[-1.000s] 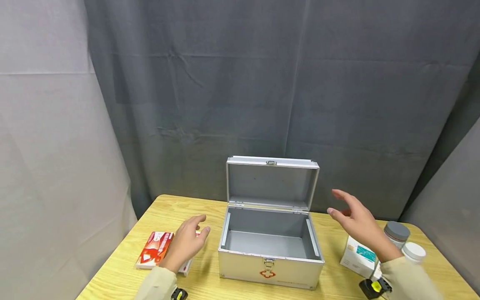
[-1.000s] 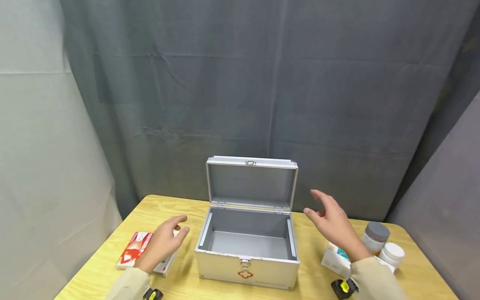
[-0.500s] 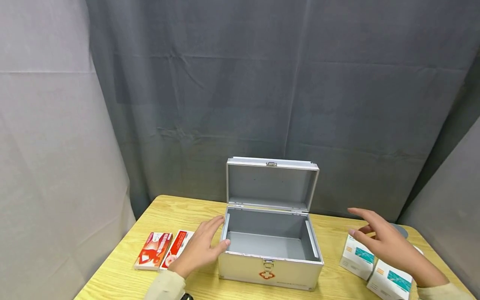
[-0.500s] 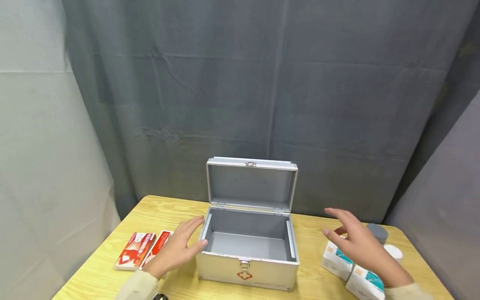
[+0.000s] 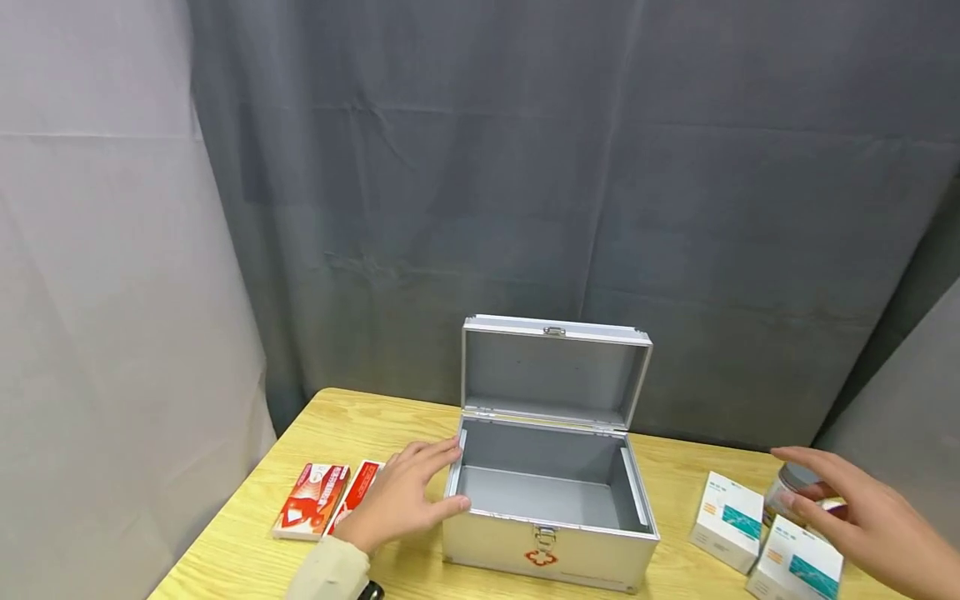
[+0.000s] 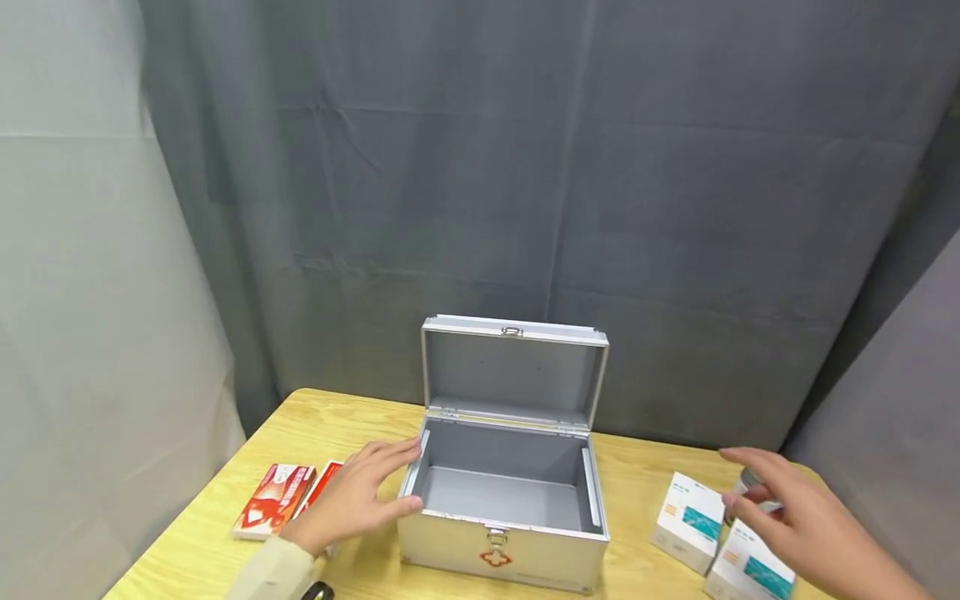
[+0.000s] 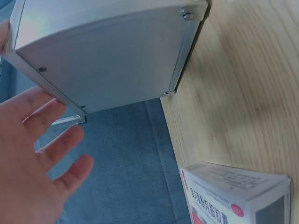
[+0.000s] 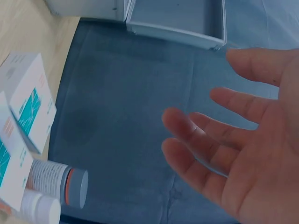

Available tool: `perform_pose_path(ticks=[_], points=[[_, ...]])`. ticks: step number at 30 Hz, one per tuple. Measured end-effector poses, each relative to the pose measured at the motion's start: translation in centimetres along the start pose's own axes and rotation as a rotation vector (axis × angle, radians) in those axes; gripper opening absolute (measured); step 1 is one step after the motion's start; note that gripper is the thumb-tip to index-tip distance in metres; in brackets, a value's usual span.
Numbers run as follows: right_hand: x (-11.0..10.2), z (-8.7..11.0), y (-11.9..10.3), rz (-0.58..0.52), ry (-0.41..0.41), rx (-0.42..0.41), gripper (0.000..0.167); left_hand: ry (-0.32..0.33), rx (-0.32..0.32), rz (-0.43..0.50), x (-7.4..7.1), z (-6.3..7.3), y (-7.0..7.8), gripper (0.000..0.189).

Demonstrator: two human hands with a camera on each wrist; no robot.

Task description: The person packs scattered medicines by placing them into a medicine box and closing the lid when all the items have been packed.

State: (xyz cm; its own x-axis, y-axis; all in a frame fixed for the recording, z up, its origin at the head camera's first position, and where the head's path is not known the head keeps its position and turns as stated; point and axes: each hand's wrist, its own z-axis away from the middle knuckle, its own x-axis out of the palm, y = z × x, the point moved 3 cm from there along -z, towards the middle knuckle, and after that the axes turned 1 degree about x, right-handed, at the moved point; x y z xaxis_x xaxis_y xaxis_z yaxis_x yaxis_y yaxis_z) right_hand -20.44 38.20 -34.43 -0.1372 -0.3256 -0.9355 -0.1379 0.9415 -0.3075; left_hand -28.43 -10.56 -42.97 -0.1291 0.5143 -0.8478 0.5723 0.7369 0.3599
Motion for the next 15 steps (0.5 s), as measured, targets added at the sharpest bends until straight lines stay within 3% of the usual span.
perform_pose_path(ticks=[10, 15], points=[[-0.1, 0.2, 2.4, 0.039, 0.028, -0.009, 0.048, -0.034, -0.032, 0.051, -0.4, 0.0, 0.3, 0.069], [-0.2, 0.1, 3.2, 0.046, 0.006, 0.035, 0.05, -0.045, -0.033, 0.053, -0.6, 0.2, 0.4, 0.07]])
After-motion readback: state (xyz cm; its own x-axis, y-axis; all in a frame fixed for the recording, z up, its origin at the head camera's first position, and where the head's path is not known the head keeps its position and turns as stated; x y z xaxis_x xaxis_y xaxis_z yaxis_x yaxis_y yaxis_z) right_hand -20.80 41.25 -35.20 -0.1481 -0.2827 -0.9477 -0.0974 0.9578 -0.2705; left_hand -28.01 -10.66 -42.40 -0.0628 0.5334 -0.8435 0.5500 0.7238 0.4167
